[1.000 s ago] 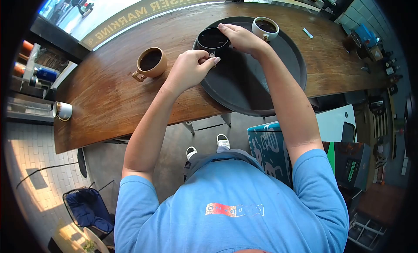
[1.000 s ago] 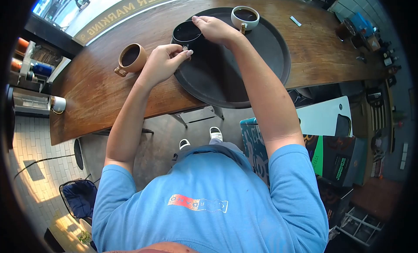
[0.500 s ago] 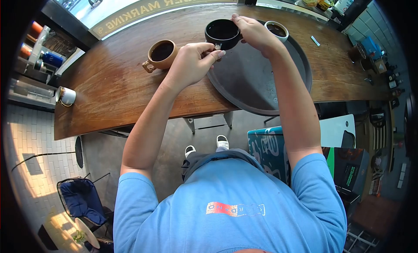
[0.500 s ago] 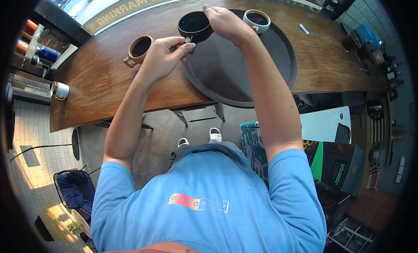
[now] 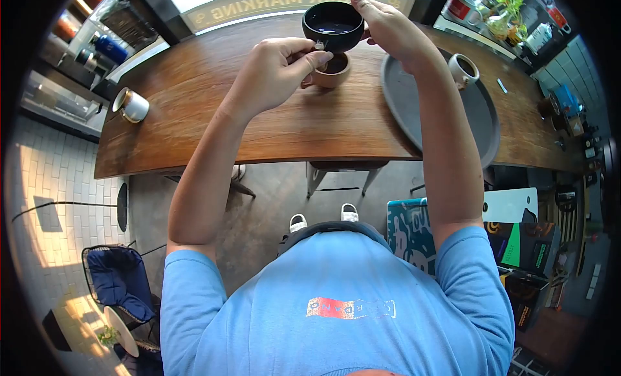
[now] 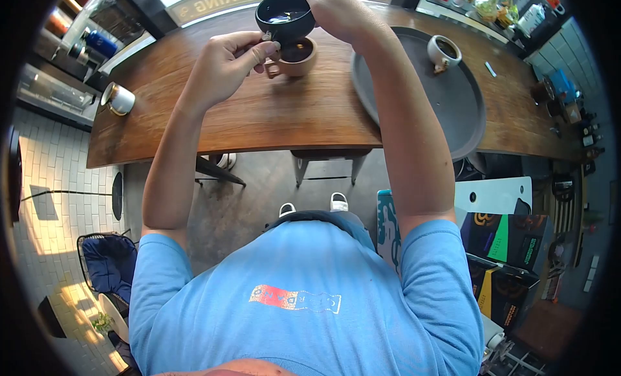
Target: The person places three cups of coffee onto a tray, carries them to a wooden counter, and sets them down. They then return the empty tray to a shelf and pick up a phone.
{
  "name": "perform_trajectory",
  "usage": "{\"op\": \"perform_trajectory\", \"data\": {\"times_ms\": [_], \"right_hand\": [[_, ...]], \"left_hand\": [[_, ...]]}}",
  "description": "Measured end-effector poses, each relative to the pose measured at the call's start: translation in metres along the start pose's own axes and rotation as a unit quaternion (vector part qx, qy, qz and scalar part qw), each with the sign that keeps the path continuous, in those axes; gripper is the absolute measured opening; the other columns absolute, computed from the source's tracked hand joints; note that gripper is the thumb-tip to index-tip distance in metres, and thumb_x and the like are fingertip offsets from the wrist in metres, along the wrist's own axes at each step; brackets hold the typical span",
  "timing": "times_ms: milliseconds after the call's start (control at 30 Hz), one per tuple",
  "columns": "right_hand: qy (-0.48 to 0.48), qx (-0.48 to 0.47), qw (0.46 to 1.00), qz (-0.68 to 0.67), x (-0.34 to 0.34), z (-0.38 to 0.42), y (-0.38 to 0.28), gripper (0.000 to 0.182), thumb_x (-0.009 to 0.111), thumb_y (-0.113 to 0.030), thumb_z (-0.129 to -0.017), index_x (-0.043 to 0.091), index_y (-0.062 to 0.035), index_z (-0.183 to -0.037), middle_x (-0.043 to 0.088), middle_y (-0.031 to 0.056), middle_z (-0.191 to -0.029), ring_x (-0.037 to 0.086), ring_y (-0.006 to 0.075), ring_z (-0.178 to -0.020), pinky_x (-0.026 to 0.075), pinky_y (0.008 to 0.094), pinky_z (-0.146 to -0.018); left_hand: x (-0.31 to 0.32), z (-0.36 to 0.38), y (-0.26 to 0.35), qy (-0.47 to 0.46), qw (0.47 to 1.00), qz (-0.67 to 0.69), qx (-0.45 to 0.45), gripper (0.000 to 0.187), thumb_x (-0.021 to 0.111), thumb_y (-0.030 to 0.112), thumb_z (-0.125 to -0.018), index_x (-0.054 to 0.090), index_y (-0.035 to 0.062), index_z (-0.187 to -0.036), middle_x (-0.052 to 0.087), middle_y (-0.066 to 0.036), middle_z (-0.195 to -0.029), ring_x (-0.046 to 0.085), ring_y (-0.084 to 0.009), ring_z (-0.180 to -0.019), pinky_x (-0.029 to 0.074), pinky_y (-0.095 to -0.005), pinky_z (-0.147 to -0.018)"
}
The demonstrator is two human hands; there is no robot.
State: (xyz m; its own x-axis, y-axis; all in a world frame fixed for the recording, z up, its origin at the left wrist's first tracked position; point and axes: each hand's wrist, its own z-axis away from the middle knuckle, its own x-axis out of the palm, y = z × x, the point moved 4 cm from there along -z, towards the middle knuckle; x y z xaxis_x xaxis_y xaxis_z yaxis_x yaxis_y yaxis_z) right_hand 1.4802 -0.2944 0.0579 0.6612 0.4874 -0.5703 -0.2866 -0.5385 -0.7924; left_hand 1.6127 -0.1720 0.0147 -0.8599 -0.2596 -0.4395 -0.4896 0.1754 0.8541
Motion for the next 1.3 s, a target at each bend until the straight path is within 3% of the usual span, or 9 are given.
{"op": "perform_trajectory", "data": {"times_ms": [33, 100, 167, 200, 700, 1067, 1167, 1233, 1300], "right_hand": [[-0.001, -0.047, 0.998, 0.049, 0.012, -0.007, -0.006, 0.046, 0.029, -0.027, -0.104, 0.055, 0.0078, -0.091, 0.060, 0.0197, -0.082, 0.057, 0.0285, -0.077, 0.044, 0.0377, -0.074], [0.000, 0.024, 0.999, 0.027, 0.038, -0.016, -0.006, 0.051, 0.030, -0.034, -0.103, 0.057, 0.0095, -0.106, 0.063, 0.0242, -0.096, 0.059, 0.0308, -0.090, 0.043, 0.0388, -0.083], [-0.019, 0.115, 0.988, -0.100, 0.071, -0.019, 0.000, 0.058, 0.040, -0.053, -0.097, 0.061, -0.0012, -0.111, 0.062, 0.0065, -0.085, 0.055, 0.0122, -0.081, 0.043, 0.0272, -0.079], [-0.043, 0.091, 0.992, -0.073, 0.084, -0.026, -0.002, 0.059, 0.041, -0.055, -0.096, 0.061, -0.0011, -0.110, 0.063, 0.0076, -0.087, 0.055, 0.0133, -0.084, 0.043, 0.0280, -0.079], [-0.138, 0.076, 0.977, -0.145, 0.278, -0.065, -0.018, 0.057, 0.038, -0.048, -0.100, 0.056, 0.0013, -0.119, 0.066, 0.0099, -0.101, 0.057, 0.0169, -0.092, 0.043, 0.0330, -0.089], [-0.142, 0.092, 0.978, -0.120, 0.317, -0.090, -0.019, 0.050, 0.038, -0.041, -0.101, 0.055, 0.0006, -0.123, 0.065, 0.0153, -0.108, 0.059, 0.0240, -0.102, 0.043, 0.0364, -0.091], [-0.141, 0.096, 0.979, -0.114, 0.318, -0.092, -0.020, 0.051, 0.038, -0.041, -0.100, 0.056, 0.0009, -0.123, 0.065, 0.0157, -0.108, 0.059, 0.0240, -0.103, 0.043, 0.0360, -0.091], [-0.140, 0.099, 0.979, -0.114, 0.318, -0.094, -0.018, 0.051, 0.038, -0.041, -0.100, 0.056, 0.0011, -0.123, 0.065, 0.0158, -0.109, 0.059, 0.0237, -0.103, 0.044, 0.0357, -0.091], [-0.150, 0.103, 0.976, -0.115, 0.320, -0.095, -0.018, 0.051, 0.039, -0.041, -0.100, 0.055, 0.0009, -0.123, 0.065, 0.0154, -0.108, 0.060, 0.0226, -0.100, 0.045, 0.0353, -0.089]], "left_hand": [[-0.012, 0.006, -0.004, 0.006, 1.000, 0.015, 0.008, 0.024, 0.063, 0.019, -0.090, 0.070, -0.0019, -0.100, 0.067, -0.006, -0.070, 0.057, -0.0071, -0.058, 0.046, -0.0230, -0.055], [-0.037, 0.017, -0.016, 0.004, 1.000, -0.007, 0.000, 0.024, 0.064, 0.019, -0.090, 0.070, -0.0016, -0.100, 0.068, -0.006, -0.072, 0.057, -0.0072, -0.060, 0.047, -0.0230, -0.056], [-0.059, 0.031, -0.031, 0.000, 1.000, -0.025, -0.010, 0.024, 0.064, 0.019, -0.089, 0.070, -0.0013, -0.100, 0.068, -0.006, -0.073, 0.057, -0.0073, -0.061, 0.047, -0.0230, -0.057], [-0.070, 0.037, -0.040, -0.002, 1.000, -0.019, -0.020, 0.023, 0.064, 0.019, -0.089, 0.070, -0.0008, -0.100, 0.069, -0.006, -0.075, 0.058, -0.0076, -0.063, 0.048, -0.0230, -0.058], [-0.175, 0.123, -0.153, 0.041, 0.992, -0.031, -0.117, 0.023, 0.063, 0.020, -0.090, 0.069, -0.0003, -0.100, 0.066, -0.005, -0.076, 0.057, -0.0095, -0.066, 0.048, -0.0252, -0.063], [-0.204, 0.126, -0.190, 0.048, 0.990, -0.047, -0.123, 0.027, 0.062, 0.021, -0.091, 0.067, -0.0012, -0.105, 0.070, -0.013, -0.089, 0.065, -0.0175, -0.081, 0.050, -0.0305, -0.076], [-0.204, 0.124, -0.194, 0.042, 0.991, -0.056, -0.111, 0.022, 0.061, 0.016, -0.092, 0.066, -0.0040, -0.100, 0.065, -0.004, -0.083, 0.058, -0.0098, -0.072, 0.049, -0.0253, -0.068], [-0.205, 0.124, -0.197, 0.041, 0.989, -0.047, -0.137, 0.027, 0.062, 0.021, -0.090, 0.067, -0.0021, -0.104, 0.070, -0.014, -0.093, 0.066, -0.0212, -0.086, 0.049, -0.0312, -0.080], [-0.204, 0.124, -0.197, 0.043, 0.988, -0.044, -0.141, 0.027, 0.062, 0.021, -0.090, 0.067, -0.0020, -0.104, 0.070, -0.014, -0.093, 0.066, -0.0214, -0.086, 0.049, -0.0314, -0.080]]}}
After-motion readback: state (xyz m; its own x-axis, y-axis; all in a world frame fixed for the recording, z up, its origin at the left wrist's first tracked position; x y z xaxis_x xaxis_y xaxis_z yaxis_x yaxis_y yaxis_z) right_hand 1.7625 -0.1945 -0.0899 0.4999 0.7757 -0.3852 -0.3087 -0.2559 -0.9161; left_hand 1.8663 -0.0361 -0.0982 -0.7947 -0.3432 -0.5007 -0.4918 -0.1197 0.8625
